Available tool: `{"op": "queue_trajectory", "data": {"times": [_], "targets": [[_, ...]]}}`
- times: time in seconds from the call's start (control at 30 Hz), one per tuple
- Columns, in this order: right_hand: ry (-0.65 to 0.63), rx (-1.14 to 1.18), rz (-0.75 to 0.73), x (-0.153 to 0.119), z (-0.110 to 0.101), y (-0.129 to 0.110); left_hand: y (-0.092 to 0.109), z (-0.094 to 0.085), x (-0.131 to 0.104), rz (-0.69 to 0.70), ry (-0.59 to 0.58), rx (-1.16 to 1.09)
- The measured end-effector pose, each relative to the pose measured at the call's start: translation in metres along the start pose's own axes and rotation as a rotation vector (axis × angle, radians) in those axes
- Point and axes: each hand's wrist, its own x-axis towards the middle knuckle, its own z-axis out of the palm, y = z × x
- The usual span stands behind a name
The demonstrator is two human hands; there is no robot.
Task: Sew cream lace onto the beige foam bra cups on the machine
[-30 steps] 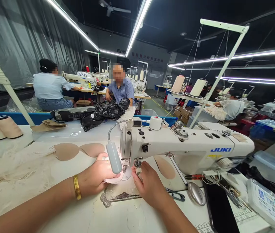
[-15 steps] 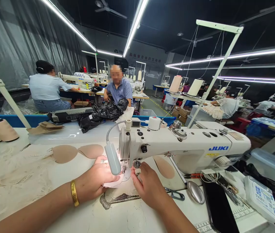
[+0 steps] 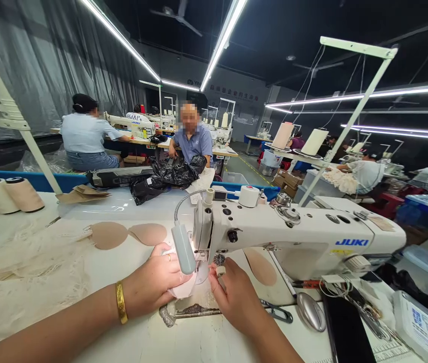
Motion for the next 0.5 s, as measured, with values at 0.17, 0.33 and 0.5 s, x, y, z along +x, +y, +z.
{"op": "queue_trajectory", "data": {"times": [0.17, 0.33, 0.5], "targets": [[-0.073, -0.022, -0.027, -0.002, -0.003, -0.003, 0.01, -0.006, -0.001, 0.015, -0.019, 0.072], [-0.243, -0.007, -0.081, -0.002, -0.008, -0.014, 0.025, -0.014, -0.002, 0.057, -0.058, 0.113], [-0.386, 0.024, -0.093, 0.001, -0.009, -0.023, 0.033, -0.008, -0.003, 0.092, -0.026, 0.142]]}}
